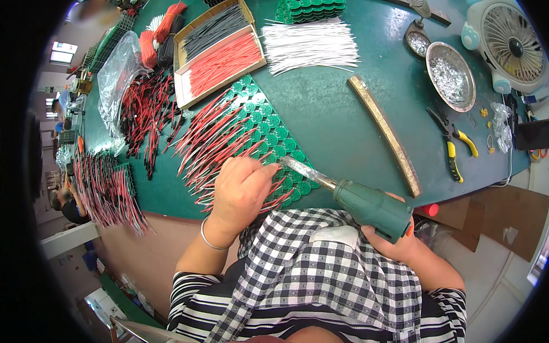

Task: The person applies a heat gun to wires and heat-shrink tubing on an LED strip assembly.

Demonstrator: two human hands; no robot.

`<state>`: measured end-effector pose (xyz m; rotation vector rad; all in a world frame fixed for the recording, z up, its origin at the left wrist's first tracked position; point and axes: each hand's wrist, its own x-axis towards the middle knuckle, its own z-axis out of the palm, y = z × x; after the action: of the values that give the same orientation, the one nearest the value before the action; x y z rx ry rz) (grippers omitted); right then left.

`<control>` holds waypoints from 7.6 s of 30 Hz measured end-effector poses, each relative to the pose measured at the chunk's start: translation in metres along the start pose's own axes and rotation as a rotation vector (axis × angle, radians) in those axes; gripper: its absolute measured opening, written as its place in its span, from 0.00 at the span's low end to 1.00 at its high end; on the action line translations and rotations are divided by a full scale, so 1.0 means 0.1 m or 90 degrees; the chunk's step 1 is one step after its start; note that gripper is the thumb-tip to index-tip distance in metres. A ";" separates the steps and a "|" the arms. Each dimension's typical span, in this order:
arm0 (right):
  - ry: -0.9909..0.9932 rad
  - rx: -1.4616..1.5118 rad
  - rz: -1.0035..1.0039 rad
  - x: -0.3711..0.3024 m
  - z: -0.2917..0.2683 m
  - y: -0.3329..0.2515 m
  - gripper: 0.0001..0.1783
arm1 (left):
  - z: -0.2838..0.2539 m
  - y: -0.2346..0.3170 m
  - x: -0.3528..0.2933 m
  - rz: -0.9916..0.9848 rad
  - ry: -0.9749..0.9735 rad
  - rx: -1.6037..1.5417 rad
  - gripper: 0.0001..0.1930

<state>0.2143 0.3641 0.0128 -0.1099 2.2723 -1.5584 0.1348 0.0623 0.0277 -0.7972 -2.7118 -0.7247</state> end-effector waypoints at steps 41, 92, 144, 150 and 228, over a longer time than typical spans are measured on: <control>0.030 -0.128 -0.249 0.08 -0.05 -0.13 0.08 | 0.07 0.11 -0.05 0.015 0.005 -0.006 0.11; -0.006 -0.141 -0.212 -0.13 -0.18 0.07 0.16 | 0.18 0.24 -0.10 0.015 0.014 -0.001 0.07; 0.245 0.290 -0.186 0.29 -0.13 0.03 0.28 | -1.08 -0.25 -0.46 -0.168 0.064 0.257 0.08; 0.289 0.316 -0.232 0.39 -0.15 -0.02 0.27 | -0.74 -0.94 0.93 0.041 0.200 0.264 0.02; 0.902 -0.499 -0.018 1.16 -4.28 -1.19 0.27 | -0.38 -2.05 1.61 -0.168 0.169 0.090 0.07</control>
<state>-0.0612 0.6643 0.2236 1.0703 3.7817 -0.5473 -0.1097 -0.0352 0.0342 -0.2906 -2.6118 -0.6293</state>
